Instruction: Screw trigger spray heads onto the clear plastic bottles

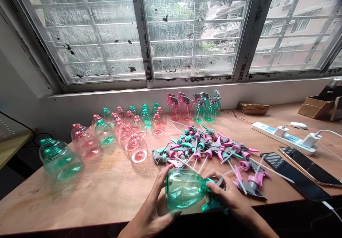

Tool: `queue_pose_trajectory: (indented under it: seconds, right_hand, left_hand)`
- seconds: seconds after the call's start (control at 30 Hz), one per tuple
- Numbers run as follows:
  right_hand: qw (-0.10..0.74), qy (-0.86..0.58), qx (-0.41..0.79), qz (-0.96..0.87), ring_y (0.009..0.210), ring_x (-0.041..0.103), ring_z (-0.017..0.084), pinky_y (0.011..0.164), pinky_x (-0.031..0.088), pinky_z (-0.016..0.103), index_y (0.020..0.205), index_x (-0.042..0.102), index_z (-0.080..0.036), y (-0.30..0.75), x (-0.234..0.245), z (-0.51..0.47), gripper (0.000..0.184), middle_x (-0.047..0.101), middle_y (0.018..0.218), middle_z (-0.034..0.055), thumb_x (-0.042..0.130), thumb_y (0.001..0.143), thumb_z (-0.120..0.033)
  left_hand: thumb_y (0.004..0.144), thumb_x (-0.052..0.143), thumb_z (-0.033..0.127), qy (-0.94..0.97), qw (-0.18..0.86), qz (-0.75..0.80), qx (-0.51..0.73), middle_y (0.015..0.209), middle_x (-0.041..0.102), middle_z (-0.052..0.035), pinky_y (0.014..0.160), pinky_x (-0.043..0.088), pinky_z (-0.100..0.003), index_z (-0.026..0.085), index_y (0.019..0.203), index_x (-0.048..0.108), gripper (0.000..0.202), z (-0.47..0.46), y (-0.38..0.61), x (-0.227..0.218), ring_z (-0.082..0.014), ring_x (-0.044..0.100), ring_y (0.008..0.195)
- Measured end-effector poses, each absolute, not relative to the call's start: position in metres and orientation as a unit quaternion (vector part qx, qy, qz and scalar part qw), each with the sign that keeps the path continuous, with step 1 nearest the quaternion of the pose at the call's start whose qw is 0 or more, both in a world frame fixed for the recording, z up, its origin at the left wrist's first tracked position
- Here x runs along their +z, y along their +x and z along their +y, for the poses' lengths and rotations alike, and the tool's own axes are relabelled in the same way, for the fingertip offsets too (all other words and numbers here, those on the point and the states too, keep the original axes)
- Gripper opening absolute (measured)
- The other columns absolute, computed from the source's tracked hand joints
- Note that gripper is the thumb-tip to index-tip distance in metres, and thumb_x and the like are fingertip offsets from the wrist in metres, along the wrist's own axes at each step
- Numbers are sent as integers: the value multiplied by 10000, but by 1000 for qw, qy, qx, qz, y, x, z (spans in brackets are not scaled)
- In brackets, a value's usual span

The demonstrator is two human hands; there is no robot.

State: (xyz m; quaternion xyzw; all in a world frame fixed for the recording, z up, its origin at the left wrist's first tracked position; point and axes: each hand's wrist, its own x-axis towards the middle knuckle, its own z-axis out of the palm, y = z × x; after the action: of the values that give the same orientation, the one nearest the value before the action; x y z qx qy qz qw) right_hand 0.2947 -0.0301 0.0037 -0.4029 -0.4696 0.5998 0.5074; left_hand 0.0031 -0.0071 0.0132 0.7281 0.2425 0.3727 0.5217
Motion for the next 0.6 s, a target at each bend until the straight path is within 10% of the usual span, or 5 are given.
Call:
queue_pose_trajectory:
  seconds: [0.23, 0.6]
  right_hand:
    - [510, -406, 597, -468, 633, 735, 193, 619, 572, 295, 996, 651, -206, 294, 7, -31, 442, 762, 718, -10, 866, 859, -568]
    - [505, -414, 593, -471, 630, 727, 196, 616, 544, 290, 973, 660, -208, 294, 10, -31, 459, 749, 737, -11, 868, 840, -595]
  left_hand:
    - [998, 784, 355, 700, 564, 240, 367, 1813, 155, -65, 1247, 421, -515, 487, 1708, 78, 1010, -9, 2, 7, -433, 291, 1621]
    - [976, 794, 446, 696, 522, 291, 398, 1804, 209, -65, 1254, 416, -525, 432, 1695, 273, 888, -7, 7, 11, -421, 353, 1593]
